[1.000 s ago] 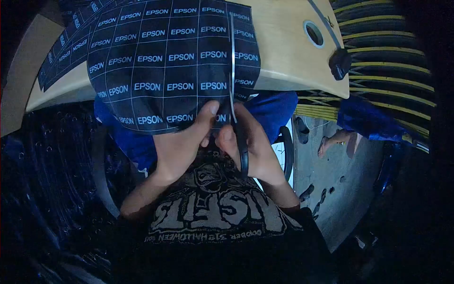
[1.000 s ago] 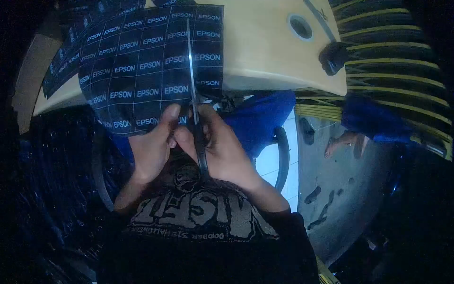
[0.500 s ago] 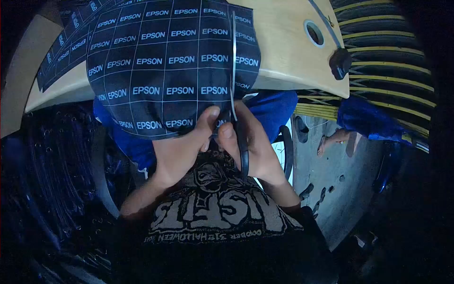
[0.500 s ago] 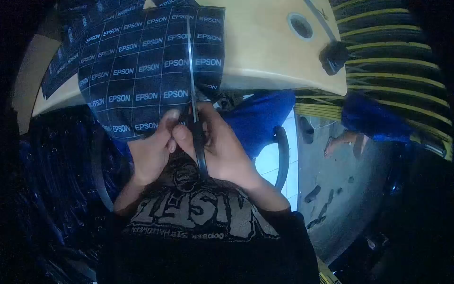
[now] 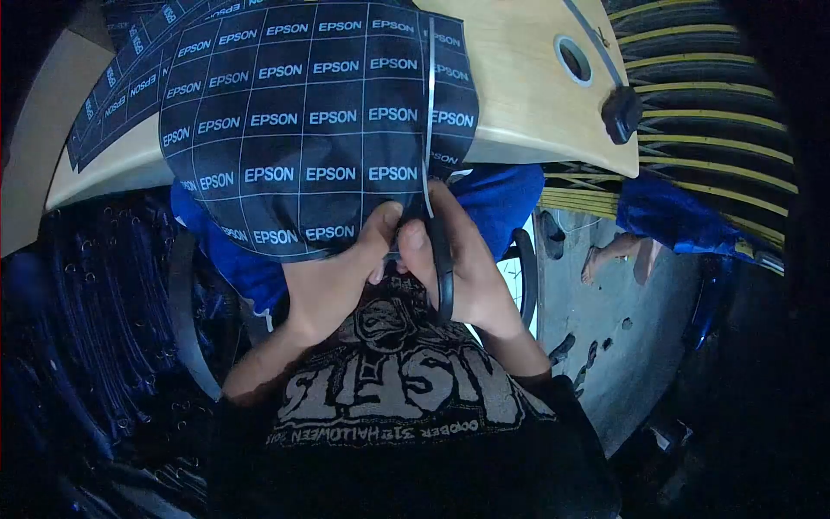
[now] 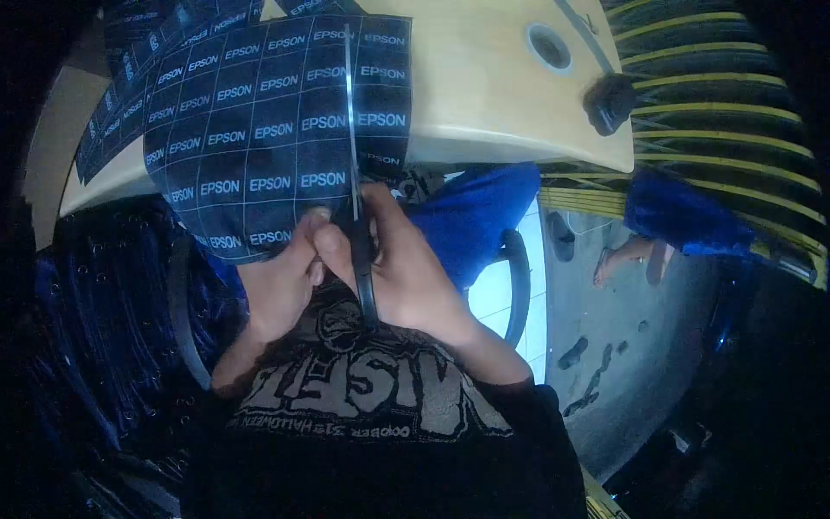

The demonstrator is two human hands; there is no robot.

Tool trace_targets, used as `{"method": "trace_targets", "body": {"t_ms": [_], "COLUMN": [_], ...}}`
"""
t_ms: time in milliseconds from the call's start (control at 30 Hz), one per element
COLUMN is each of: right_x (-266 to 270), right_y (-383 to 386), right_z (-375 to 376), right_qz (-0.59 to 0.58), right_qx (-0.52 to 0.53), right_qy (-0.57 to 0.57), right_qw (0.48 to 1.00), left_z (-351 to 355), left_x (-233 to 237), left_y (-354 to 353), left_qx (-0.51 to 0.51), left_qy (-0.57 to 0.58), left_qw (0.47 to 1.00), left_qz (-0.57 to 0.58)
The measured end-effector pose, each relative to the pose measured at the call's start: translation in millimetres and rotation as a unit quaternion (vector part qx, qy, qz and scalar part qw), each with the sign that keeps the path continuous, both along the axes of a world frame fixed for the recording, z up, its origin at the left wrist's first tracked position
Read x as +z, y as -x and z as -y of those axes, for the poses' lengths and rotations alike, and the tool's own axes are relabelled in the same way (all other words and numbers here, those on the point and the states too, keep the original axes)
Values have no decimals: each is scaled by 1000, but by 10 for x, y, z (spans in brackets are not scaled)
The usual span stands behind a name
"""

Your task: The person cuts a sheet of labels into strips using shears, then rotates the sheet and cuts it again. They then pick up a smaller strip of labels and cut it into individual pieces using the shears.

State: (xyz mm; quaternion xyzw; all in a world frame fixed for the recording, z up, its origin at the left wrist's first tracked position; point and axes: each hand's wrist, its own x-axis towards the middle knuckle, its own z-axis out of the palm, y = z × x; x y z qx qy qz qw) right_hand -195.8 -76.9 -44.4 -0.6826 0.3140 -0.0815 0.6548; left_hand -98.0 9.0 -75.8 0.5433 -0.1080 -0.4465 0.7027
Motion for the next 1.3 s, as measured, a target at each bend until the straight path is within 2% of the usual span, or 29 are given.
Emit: {"method": "trace_targets", "body": {"t_ms": [33, 267, 333, 467, 533, 633, 767, 833, 1033, 1300], "right_x": [-26, -81, -121, -109, -114, -93, -135, -233, -130, -189], "right_y": [0, 18, 17, 15, 16, 3, -5, -2, 9, -16], "right_z": [-6, -1, 1, 16, 22, -4, -15, -29, 2, -44], "right_qz": [35, 41, 36, 42, 2, 3, 16, 75, 7, 35], "right_qx": [-8, -4, -4, 3, 17, 4, -2, -21, 10, -14], "right_qy": [-8, -19, 37, 29, 73, 47, 24, 43, 21, 33], "right_qw": [999, 999, 999, 999, 997, 999, 1000, 996, 1000, 999], "left_z": [-3, -34, -65, -73, -98, -106, -150, -169, -193, -189], "left_x": [-42, -77, -97, -71, -127, -153, -152, -130, -151, -125], "left_y": [15, 14, 31, 18, 19, 35, 40, 24, 6, 48], "left_qx": [6, 11, 18, 10, 8, 23, 10, -20, -25, -8], "left_qy": [14, 36, 31, 11, 28, 60, 46, 18, 38, 23], "left_qw": [1000, 999, 999, 999, 999, 998, 999, 999, 998, 999], "left_qz": [18, 9, 5, 38, 26, 8, 23, 41, 36, 31]}}
